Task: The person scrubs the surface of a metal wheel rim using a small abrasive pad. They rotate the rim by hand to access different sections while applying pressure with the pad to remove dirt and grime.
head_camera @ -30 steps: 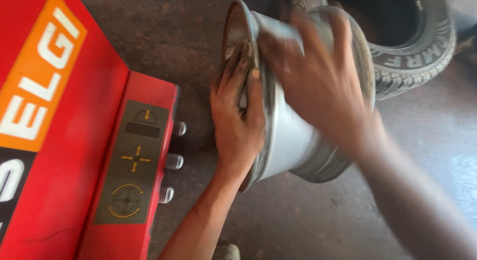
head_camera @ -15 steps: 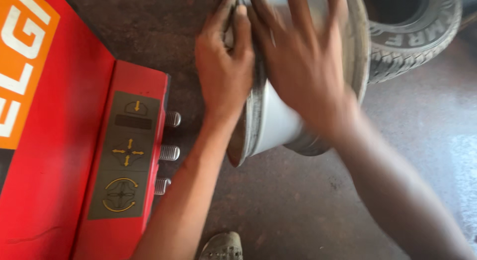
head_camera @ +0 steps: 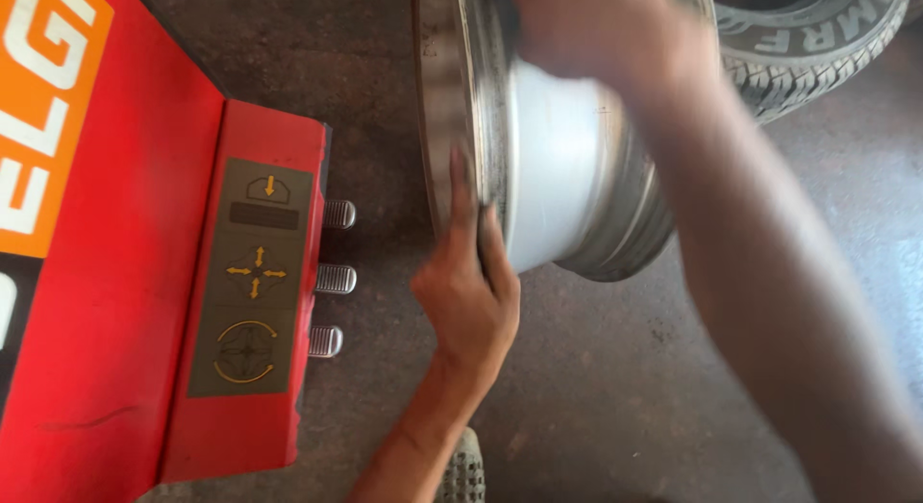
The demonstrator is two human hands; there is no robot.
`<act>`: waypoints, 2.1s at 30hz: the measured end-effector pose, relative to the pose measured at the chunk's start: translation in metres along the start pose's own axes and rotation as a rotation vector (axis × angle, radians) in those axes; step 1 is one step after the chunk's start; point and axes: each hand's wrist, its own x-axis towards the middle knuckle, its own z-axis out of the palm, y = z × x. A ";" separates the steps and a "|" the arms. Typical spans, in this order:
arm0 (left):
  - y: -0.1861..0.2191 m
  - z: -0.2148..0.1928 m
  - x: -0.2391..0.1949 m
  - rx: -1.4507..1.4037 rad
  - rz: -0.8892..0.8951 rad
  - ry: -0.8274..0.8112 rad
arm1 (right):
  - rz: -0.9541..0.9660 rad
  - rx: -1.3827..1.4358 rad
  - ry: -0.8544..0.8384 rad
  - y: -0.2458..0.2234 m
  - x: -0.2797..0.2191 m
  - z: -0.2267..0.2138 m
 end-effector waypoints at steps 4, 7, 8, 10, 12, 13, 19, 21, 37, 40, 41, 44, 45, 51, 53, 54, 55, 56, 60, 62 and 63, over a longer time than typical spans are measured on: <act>-0.003 -0.005 -0.018 -0.071 0.062 -0.022 | 0.214 0.007 -0.004 -0.005 -0.018 -0.012; 0.013 -0.008 -0.004 -0.093 -0.145 -0.123 | -0.099 -0.038 0.111 -0.009 -0.036 -0.009; 0.021 -0.011 0.001 -0.096 -0.259 -0.185 | -0.290 -0.010 0.216 -0.009 -0.047 -0.001; 0.029 -0.014 0.015 -0.173 -0.494 -0.306 | -0.424 -0.325 0.593 -0.017 -0.104 0.025; 0.030 -0.019 0.028 -0.233 -0.468 -0.282 | -0.245 -0.392 0.377 -0.041 -0.182 0.038; 0.028 -0.020 0.033 -0.253 -0.331 -0.203 | -0.223 -0.305 0.337 -0.061 -0.207 0.044; 0.012 -0.013 0.044 -0.342 -0.182 -0.088 | -0.182 -0.558 0.546 -0.051 -0.159 0.047; 0.008 -0.009 0.054 -0.401 -0.169 -0.073 | -0.157 -0.615 0.591 -0.052 -0.135 0.041; -0.012 0.008 0.093 -0.395 -0.148 0.002 | -0.167 -0.831 0.529 -0.068 -0.152 0.033; -0.005 0.003 0.094 -0.404 -0.229 -0.031 | -0.212 -0.813 0.598 -0.038 -0.104 0.030; -0.001 0.001 0.095 -0.420 -0.276 -0.048 | -0.230 -0.792 0.593 -0.028 -0.083 0.023; -0.001 -0.005 0.103 -0.330 -0.348 -0.105 | -0.268 -0.701 0.497 -0.028 -0.065 0.013; -0.003 -0.002 0.104 -0.378 -0.296 -0.064 | -0.278 -0.722 0.488 -0.031 -0.098 0.019; -0.025 0.017 0.094 -0.535 -0.166 0.019 | -0.287 -0.291 0.475 -0.051 -0.135 0.035; -0.026 0.020 0.098 -0.531 -0.162 0.017 | -0.301 -0.193 0.510 -0.038 -0.102 0.028; -0.026 0.021 0.098 -0.498 -0.161 0.019 | -0.302 -0.102 0.510 -0.033 -0.084 0.023; -0.027 0.020 0.101 -0.464 -0.160 0.021 | -0.304 -0.011 0.511 -0.032 -0.075 0.020; -0.027 0.018 0.104 -0.431 -0.158 0.024 | -0.276 -0.214 0.500 -0.036 -0.086 0.025; -0.027 0.019 0.101 -0.416 -0.114 0.052 | -0.196 -0.476 0.451 -0.051 -0.144 0.056; -0.026 0.019 0.098 -0.455 -0.162 0.040 | -0.217 -0.468 0.519 -0.040 -0.131 0.061; -0.026 0.018 0.097 -0.416 -0.139 0.042 | -0.249 -0.535 0.591 -0.024 -0.104 0.054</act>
